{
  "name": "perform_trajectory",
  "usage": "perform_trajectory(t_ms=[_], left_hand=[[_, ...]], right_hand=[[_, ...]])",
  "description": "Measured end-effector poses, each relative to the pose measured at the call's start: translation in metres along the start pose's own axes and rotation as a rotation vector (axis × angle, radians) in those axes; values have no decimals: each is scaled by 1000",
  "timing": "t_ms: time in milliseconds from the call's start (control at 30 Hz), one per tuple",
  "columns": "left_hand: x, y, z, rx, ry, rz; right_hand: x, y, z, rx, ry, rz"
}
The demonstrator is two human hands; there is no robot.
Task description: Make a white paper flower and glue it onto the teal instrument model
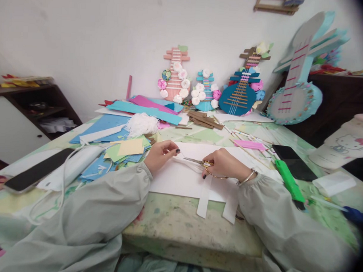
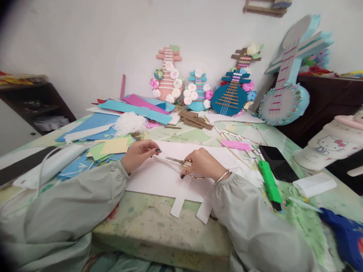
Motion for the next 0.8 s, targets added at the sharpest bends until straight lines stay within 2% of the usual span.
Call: perform_trajectory(t_ms=[300, 333, 400, 467, 500, 600, 667, 800], left_hand=[[-1, 1, 0, 9, -13, -43], [0, -1, 1, 14, 19, -36], [7, -7, 2, 42, 159, 55], [17, -15, 3, 93, 326, 268], [21, -18, 3, 111, 353, 395], [28, -22, 3, 93, 310, 668], [25, -19, 3, -19, 249, 706], [10, -11, 2, -284, -20, 651]], right_hand=[[1, 2, 2, -2, -2, -26], [2, 2, 2, -3, 11, -25], [4, 3, 1, -18, 35, -24], [6, 4, -1, -44, 46, -28], [7, 5, -2, -58, 46, -31], [9, 3, -4, -80, 29, -46], [8, 2, -5, -77, 15, -64], [6, -2, -3, -76, 4, -105]])
Point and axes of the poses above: each hand's wrist, its own z-axis towards the middle knuckle, its own x-axis out of the back of the hand, y = z × x, the point moved 1 cm from there along z, towards the middle knuckle, and after that the axes turned 6 degrees about -y, right-handed, at the moved point
